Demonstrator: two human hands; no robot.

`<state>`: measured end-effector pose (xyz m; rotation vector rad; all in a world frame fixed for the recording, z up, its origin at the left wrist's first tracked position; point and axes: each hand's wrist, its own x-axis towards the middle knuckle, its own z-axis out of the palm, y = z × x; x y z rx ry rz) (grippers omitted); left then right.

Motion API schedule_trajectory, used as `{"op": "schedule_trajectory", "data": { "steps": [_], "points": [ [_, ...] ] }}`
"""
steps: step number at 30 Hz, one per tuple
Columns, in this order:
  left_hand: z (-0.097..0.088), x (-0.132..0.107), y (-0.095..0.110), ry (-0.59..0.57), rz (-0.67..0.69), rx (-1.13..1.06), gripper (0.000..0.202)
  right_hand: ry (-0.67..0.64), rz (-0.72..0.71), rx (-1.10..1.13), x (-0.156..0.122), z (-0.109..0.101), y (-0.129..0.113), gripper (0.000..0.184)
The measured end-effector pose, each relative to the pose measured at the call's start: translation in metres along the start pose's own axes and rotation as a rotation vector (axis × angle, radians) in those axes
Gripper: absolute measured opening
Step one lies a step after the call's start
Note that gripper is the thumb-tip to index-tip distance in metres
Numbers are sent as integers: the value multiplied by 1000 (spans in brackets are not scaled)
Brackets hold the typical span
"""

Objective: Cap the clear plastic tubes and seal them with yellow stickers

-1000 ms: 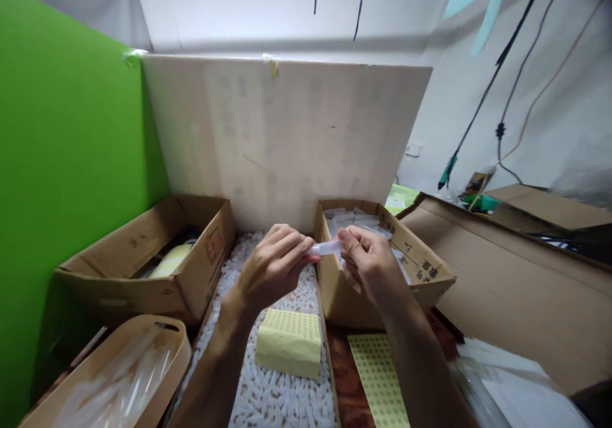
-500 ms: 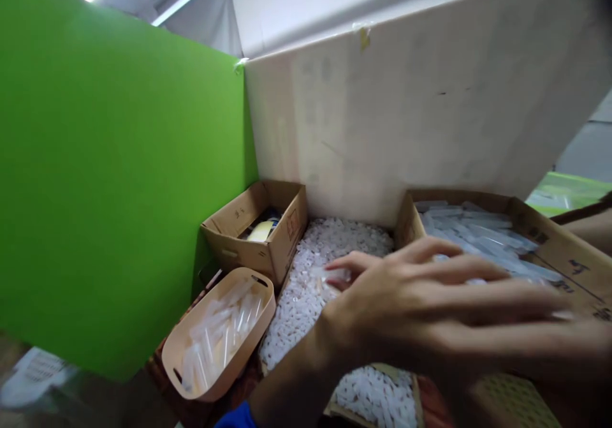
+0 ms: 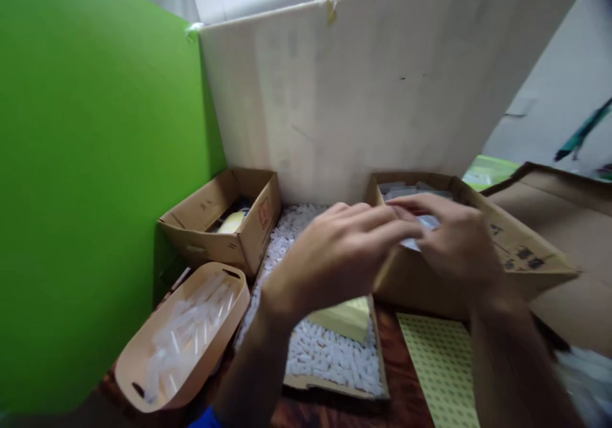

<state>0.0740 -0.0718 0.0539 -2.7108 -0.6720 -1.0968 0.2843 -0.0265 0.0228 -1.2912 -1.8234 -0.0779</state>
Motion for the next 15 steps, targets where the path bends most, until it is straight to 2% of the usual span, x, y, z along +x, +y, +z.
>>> {"op": "schedule_trajectory", "data": {
  "steps": [2,3,5,6,7,9,11,15],
  "points": [
    [0,-5,-16,-82,-164,-71,28,-127,163,-231,7,-17,25,38],
    [3,-8,-25,-162,-268,-98,27,-230,250,-333,8,-24,39,40],
    [14,-16,-44,-407,-499,-108,26,-473,366,-432,8,-32,65,40],
    [22,-19,-53,-576,-621,-87,26,-575,395,-434,7,-33,75,37],
    [32,-23,-61,-674,-681,-78,24,-656,410,-422,6,-32,83,34],
    [55,-27,-75,-789,-736,-70,17,-765,436,-408,4,-28,89,32],
    [79,-29,-84,-880,-743,-84,14,-817,454,-406,2,-24,88,36],
    [124,-30,-91,-990,-701,-113,24,-873,480,-394,1,-24,83,33]
  ]
}}
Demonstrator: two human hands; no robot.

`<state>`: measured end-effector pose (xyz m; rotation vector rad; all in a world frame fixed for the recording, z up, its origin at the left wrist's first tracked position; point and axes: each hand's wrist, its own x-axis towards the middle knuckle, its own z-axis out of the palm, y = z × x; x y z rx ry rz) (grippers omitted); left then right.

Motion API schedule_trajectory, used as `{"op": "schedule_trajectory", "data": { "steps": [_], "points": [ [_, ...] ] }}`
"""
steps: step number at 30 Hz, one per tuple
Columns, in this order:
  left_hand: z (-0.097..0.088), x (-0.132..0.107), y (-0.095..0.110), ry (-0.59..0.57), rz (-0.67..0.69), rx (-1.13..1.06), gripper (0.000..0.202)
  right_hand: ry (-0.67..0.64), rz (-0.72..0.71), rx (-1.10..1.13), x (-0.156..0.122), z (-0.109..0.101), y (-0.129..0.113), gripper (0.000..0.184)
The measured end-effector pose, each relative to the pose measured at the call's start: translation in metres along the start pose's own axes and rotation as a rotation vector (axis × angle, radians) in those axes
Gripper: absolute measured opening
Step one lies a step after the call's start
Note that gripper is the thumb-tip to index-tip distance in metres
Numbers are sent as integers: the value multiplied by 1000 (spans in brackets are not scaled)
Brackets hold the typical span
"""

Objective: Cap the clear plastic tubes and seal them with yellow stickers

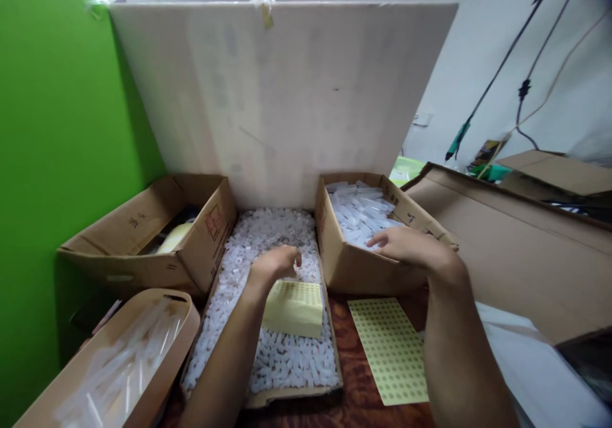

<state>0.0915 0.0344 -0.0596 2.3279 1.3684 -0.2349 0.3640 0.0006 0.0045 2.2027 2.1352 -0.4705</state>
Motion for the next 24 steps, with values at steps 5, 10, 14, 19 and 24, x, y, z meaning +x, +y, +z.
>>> {"op": "schedule_trajectory", "data": {
  "steps": [5,10,14,19,24],
  "points": [
    [25,27,5,-63,42,16,27,-19,-20,43,-1,-2,3,24],
    [31,34,2,-102,76,-14,23,2,-68,115,0,-1,6,24],
    [32,37,-6,-84,115,-66,22,5,-74,141,4,1,10,25],
    [28,38,-16,26,168,-150,24,24,-124,163,6,1,12,29],
    [10,28,-18,245,247,-271,16,94,-150,181,-2,-4,7,38]
  ]
}}
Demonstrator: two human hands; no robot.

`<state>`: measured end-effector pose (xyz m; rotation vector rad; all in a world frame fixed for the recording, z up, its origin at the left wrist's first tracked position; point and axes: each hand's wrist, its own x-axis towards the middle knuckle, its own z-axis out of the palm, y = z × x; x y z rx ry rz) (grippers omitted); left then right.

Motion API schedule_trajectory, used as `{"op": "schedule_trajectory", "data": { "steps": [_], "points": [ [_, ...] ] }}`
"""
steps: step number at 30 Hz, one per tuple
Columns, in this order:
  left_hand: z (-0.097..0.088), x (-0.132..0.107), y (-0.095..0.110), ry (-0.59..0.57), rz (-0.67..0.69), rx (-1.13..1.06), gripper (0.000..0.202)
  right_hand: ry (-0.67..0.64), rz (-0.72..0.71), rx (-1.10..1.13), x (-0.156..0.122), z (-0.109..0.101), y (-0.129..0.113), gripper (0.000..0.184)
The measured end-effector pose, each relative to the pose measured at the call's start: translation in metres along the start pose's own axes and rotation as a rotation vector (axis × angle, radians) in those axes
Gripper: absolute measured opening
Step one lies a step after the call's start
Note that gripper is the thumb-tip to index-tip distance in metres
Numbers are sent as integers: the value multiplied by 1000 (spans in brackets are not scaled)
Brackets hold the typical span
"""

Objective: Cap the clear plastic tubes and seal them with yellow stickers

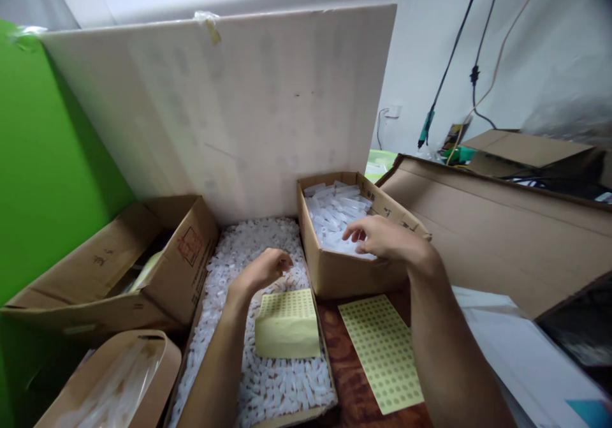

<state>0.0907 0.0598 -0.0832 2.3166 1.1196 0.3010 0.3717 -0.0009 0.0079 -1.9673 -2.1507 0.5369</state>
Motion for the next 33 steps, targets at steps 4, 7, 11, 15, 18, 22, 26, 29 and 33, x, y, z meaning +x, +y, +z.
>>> {"op": "schedule_trajectory", "data": {
  "steps": [4,7,11,15,18,22,26,29,33],
  "points": [
    [-22,-9,9,187,104,-92,25,42,-13,7,-2,-1,-3,43],
    [-37,-18,18,312,167,-160,23,40,17,-8,1,0,-1,42],
    [-49,-30,33,433,213,-231,21,19,110,-57,2,3,0,39],
    [-52,-37,46,518,207,-293,23,-9,186,-101,-2,4,-3,23],
    [-52,-39,52,552,204,-331,22,-5,201,-87,-3,4,-5,10],
    [-53,-41,59,586,236,-359,23,149,115,-26,-6,0,-10,15],
    [-54,-46,68,591,297,-364,26,387,-38,65,-17,-9,-27,22],
    [-54,-50,76,578,359,-375,28,494,-290,332,-30,-9,-49,24],
    [-52,-52,86,595,435,-470,37,561,-624,442,-39,1,-80,16]
  ]
}}
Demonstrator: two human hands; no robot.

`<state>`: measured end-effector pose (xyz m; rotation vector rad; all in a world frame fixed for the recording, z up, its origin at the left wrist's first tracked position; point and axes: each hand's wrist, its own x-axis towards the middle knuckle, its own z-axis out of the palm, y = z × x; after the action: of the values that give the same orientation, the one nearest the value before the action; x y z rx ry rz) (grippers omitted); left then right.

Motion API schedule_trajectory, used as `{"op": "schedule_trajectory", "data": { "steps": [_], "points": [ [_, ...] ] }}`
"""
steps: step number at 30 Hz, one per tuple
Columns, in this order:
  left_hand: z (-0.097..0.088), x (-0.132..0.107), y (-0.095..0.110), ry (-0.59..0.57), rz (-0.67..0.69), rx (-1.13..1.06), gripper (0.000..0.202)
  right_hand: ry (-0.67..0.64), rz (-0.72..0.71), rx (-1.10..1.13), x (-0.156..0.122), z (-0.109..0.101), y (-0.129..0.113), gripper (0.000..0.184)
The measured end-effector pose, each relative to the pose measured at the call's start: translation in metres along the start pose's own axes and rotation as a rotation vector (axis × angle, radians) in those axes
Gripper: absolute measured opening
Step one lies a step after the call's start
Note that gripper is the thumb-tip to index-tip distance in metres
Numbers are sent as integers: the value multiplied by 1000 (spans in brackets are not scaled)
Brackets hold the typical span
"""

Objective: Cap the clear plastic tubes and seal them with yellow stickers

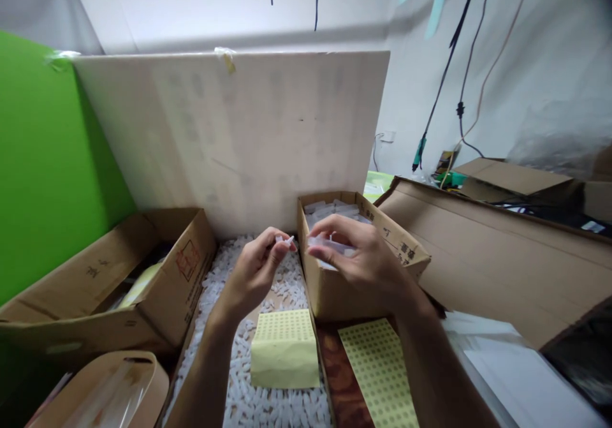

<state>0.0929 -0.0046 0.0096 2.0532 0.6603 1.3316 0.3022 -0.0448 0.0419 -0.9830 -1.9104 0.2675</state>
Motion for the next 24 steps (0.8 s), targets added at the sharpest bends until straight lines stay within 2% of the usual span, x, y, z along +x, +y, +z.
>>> {"op": "schedule_trajectory", "data": {
  "steps": [2,4,7,9,13,18,21,24],
  "points": [
    [6,0,1,53,-13,-98,41,9,-83,-12,1,10,-7,13],
    [13,1,0,162,-60,-241,38,33,-96,-17,1,17,-10,16],
    [23,5,-3,358,-144,-584,29,92,-62,-1,1,23,-9,20],
    [26,8,-2,421,-196,-827,27,138,-46,1,1,26,-8,17],
    [31,10,4,449,-335,-1116,20,184,-31,65,3,37,-5,13],
    [46,8,13,503,-500,-1250,15,235,80,219,5,55,-2,13],
    [54,7,12,535,-530,-1290,15,253,148,344,5,61,0,16],
    [55,6,9,510,-478,-1285,21,221,200,536,5,63,-1,21]
  ]
}}
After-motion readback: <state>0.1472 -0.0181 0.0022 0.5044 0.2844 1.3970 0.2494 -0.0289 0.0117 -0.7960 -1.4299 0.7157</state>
